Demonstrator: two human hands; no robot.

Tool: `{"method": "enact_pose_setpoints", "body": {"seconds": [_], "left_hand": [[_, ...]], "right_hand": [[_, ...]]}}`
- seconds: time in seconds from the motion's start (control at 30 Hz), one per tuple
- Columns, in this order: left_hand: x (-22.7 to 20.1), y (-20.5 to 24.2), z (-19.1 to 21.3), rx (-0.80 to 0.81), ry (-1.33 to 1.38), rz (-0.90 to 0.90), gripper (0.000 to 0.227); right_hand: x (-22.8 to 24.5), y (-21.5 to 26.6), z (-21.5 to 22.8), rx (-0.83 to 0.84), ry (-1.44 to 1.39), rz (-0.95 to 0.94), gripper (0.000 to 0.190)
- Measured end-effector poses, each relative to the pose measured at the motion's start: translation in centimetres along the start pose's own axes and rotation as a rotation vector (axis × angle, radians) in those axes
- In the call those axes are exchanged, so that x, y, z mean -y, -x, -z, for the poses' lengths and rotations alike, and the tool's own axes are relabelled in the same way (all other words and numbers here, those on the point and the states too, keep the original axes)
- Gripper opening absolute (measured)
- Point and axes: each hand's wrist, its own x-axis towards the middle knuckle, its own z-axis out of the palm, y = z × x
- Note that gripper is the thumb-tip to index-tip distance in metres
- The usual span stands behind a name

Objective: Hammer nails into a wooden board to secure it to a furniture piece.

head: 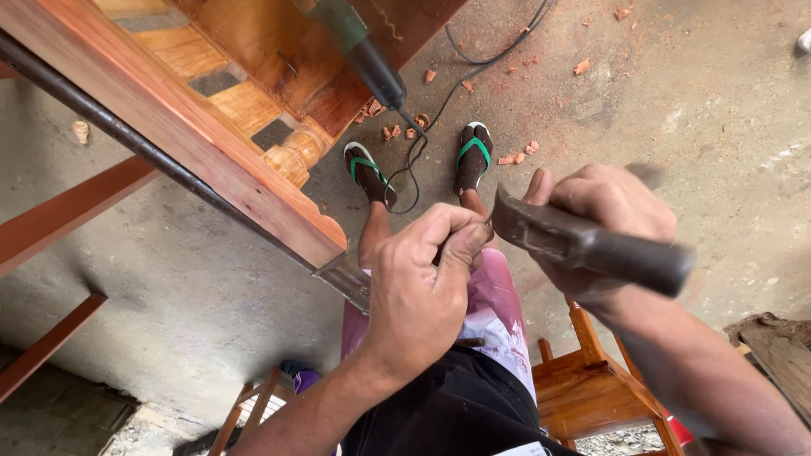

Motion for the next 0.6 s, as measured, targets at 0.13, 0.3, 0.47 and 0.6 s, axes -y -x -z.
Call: {"method": "enact_pose_setpoints", "body": {"seconds": [0.13, 0.3, 0.47, 0.6], "left_hand": [[-0.8, 1.2, 0.6, 0.190, 0.273, 0.244, 0.022], [1.1, 1.6, 0.4, 0.196, 0.428, 0.241, 0.020], [2.3, 1.8, 0.2, 0.141, 0.542, 0.304, 0.020], [3.3, 1.7, 0.4, 0.120, 0.589, 0.268, 0.020]], "right_hand": [[-3.4, -1.1, -0.8, 0.040, 0.328, 0.170, 0.030], [-6.1, 1.5, -1.9, -0.017, 0.138, -0.184, 0.031], [-3.9, 2.4, -1.7, -0.043, -0.065, -0.331, 0.036], [-1.3, -0.3, -0.5, -0.018, -0.252, -0.463, 0.029]]}}
